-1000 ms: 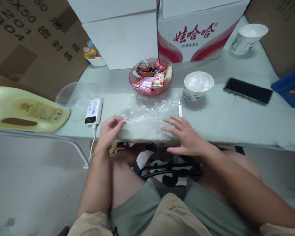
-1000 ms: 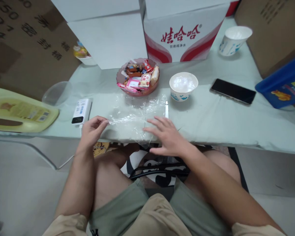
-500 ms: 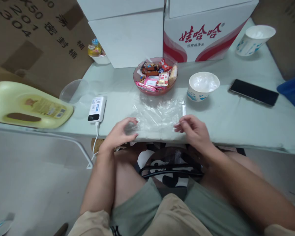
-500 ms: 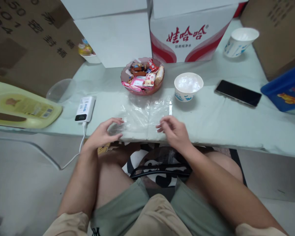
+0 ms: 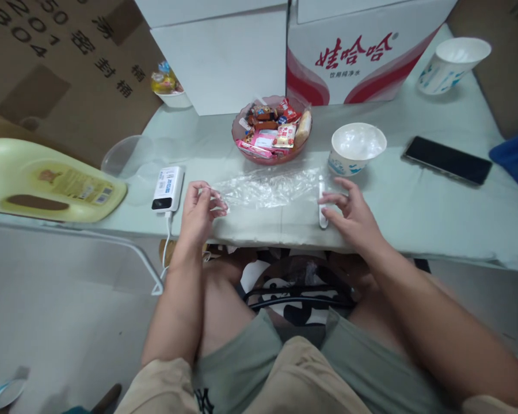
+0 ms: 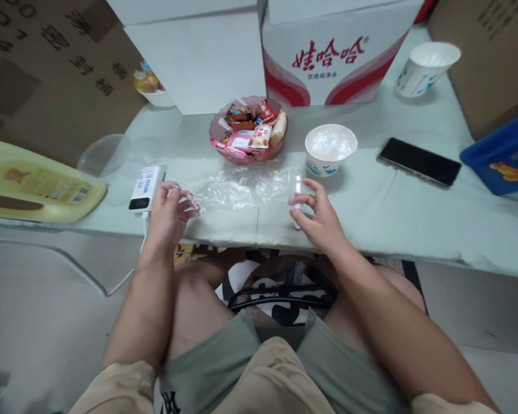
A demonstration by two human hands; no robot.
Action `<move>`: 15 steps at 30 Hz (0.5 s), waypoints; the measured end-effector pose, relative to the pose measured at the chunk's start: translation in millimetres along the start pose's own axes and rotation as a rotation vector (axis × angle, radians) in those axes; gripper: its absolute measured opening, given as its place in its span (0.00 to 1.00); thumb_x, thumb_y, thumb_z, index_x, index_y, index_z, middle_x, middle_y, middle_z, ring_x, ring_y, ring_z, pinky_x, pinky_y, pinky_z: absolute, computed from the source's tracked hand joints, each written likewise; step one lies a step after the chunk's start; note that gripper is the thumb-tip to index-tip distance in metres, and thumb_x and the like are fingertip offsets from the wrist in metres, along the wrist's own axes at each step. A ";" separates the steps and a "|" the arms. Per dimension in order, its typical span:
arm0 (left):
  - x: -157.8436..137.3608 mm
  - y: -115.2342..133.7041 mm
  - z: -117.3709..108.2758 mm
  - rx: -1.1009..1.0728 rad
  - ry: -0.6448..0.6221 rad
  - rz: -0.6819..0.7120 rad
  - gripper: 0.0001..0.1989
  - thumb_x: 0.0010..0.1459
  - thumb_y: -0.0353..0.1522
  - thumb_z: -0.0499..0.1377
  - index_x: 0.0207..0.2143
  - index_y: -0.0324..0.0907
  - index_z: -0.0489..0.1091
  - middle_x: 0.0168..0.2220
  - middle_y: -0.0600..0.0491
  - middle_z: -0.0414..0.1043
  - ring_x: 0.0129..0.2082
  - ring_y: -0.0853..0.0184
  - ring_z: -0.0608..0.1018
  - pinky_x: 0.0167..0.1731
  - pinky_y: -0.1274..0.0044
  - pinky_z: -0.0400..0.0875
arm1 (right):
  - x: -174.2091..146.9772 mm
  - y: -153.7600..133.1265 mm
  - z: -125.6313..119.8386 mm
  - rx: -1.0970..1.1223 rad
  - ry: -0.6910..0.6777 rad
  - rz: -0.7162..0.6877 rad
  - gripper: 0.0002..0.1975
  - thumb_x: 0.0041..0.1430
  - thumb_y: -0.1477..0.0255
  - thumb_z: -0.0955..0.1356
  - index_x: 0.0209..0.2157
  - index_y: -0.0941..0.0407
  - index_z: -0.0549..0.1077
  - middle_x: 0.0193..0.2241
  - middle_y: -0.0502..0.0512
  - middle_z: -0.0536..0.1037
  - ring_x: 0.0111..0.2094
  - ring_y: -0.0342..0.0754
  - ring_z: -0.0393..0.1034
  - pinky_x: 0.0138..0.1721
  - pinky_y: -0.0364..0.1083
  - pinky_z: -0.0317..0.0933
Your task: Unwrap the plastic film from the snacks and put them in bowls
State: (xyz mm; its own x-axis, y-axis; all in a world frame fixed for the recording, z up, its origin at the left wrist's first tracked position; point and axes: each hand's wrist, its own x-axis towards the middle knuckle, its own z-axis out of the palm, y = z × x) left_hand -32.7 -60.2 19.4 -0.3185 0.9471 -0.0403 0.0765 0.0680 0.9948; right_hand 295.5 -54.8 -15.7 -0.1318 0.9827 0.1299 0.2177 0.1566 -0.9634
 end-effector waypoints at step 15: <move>19.8 -8.2 19.2 0.127 0.206 -0.114 0.12 0.61 0.42 0.57 0.36 0.46 0.57 0.14 0.66 0.61 0.11 0.74 0.64 0.14 0.83 0.57 | 15.1 -2.1 19.6 0.173 0.109 0.171 0.22 0.56 0.48 0.69 0.31 0.52 0.64 0.25 0.48 0.76 0.21 0.43 0.72 0.20 0.41 0.64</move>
State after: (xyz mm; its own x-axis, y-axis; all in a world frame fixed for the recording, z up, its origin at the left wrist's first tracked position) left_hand -21.4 -36.0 8.6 -0.5163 0.8482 -0.1184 0.1429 0.2216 0.9646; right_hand 274.1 -42.2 -16.4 -0.0009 0.9997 -0.0224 0.0581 -0.0223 -0.9981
